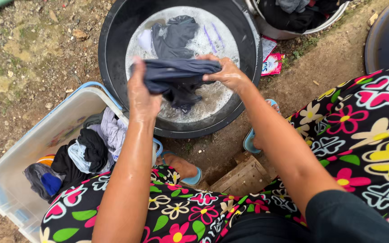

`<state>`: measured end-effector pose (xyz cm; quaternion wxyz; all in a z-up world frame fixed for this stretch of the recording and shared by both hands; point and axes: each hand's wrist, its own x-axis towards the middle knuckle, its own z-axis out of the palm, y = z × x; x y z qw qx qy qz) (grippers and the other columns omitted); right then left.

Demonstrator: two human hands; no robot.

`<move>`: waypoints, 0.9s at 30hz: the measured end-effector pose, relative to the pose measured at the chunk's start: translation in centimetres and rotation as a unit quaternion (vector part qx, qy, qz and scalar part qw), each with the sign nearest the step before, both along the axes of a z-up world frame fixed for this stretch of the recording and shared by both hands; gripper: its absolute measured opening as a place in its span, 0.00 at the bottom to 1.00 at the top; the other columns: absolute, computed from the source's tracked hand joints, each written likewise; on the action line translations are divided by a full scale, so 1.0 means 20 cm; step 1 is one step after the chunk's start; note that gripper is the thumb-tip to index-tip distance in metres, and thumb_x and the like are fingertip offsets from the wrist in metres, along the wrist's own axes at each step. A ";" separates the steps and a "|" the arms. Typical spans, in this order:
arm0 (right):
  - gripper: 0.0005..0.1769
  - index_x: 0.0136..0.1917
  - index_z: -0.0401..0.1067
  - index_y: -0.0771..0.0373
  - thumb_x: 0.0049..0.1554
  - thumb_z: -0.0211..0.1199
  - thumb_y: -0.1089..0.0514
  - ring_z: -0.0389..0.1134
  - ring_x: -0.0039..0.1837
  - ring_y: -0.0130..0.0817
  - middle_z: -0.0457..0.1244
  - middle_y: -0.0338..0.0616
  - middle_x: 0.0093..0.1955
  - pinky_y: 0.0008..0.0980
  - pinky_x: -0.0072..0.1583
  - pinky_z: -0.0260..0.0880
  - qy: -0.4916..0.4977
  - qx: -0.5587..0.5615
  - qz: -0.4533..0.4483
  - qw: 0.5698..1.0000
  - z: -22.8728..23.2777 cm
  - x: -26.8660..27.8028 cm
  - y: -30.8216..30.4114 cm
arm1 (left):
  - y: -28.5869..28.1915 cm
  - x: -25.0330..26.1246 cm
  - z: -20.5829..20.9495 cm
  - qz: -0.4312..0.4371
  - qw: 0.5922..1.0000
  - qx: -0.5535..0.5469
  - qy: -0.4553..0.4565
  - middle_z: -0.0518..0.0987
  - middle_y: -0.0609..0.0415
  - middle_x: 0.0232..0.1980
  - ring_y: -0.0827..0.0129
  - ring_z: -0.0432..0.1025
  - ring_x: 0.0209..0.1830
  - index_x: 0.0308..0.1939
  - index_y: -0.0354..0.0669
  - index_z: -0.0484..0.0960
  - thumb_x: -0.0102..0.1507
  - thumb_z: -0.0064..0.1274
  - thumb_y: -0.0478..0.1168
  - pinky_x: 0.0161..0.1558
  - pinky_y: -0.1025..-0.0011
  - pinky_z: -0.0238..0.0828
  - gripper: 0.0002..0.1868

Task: The person washes clothes by hand in a basin of soapy water, scrubbing and wringing garments individually before placing them in a plastic bin.

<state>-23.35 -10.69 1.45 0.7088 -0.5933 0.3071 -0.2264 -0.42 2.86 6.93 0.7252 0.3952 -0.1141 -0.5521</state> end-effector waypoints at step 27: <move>0.30 0.54 0.75 0.67 0.67 0.55 0.35 0.73 0.54 0.38 0.70 0.47 0.49 0.35 0.58 0.72 -0.003 -0.212 -0.099 0.972 -0.09 0.21 -0.04 | -0.01 -0.28 -0.01 -0.247 0.900 0.249 -0.258 0.81 0.42 0.39 0.62 0.73 0.32 0.45 0.28 0.82 0.58 0.65 0.55 0.30 0.63 0.71 0.29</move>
